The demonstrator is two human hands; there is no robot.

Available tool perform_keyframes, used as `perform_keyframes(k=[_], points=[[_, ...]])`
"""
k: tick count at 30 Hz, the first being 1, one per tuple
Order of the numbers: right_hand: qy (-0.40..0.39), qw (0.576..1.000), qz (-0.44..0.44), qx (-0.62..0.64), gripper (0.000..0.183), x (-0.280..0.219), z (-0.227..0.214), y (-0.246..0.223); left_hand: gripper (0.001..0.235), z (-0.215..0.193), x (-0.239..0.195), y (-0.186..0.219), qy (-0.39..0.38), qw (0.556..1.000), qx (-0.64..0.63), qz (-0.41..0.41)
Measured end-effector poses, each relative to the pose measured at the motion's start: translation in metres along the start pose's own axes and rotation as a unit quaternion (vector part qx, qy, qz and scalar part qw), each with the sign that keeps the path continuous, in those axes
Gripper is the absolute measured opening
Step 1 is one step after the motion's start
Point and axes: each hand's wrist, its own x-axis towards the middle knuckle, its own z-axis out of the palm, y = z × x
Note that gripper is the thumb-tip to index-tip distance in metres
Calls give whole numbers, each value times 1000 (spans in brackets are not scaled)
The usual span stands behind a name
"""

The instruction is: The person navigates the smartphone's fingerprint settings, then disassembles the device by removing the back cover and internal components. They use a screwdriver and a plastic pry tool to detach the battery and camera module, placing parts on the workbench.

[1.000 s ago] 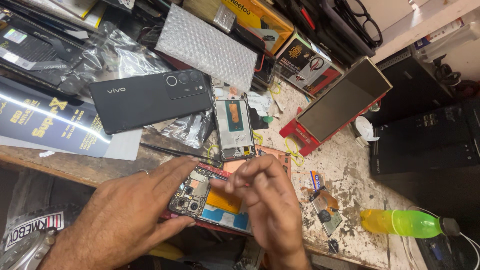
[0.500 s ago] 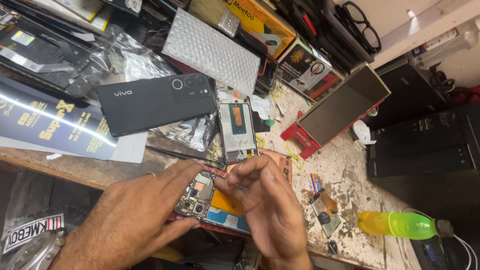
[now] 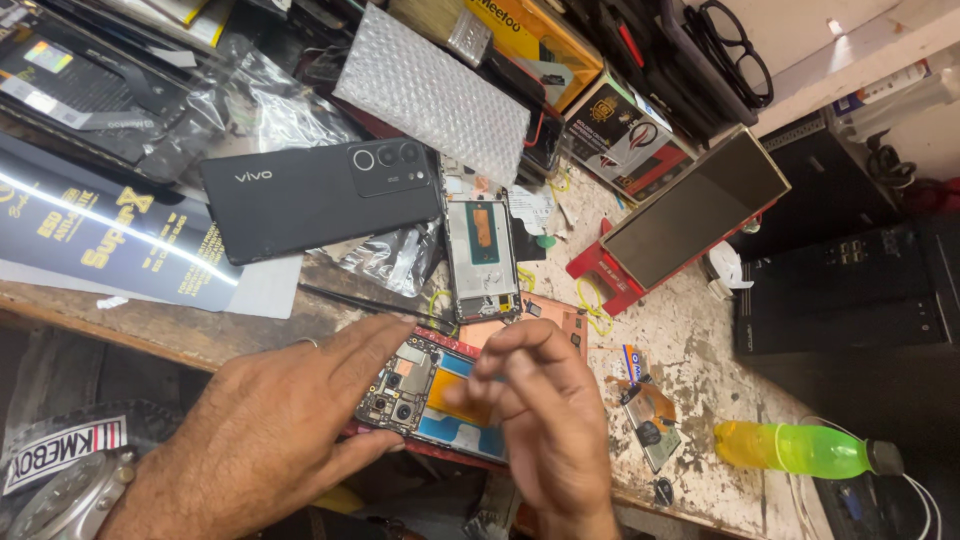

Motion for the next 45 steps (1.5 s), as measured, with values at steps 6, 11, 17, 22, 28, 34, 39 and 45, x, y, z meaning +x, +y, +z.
perform_keyframes(k=[6,11,17,22,28,34,39,45], points=[[37,998,-4,-48,19,-15,-17,9,91,-1,1,3,3,1000,17,-10],[100,980,-12,-169,19,-28,-16,17,92,0,-2,3,18,1000,10,10],[58,846,-171,-502,40,-34,-2,20,93,-3,-8,-2,22,1000,-11,6],[-89,778,-239,-574,54,-21,7,0,91,-5,-21,-7,30,999,16,-20],[-168,725,-167,-646,80,-7,16,-19,90,-2,-30,-10,18,998,31,-57],[-155,708,-137,-676,83,-4,19,-19,82,-1,-35,-13,48,998,20,-44],[-120,722,-124,-670,84,-7,15,-18,77,-1,-35,-11,45,982,-129,-130],[-62,743,-184,-641,89,-8,12,-24,72,25,-25,8,207,865,-458,5]])
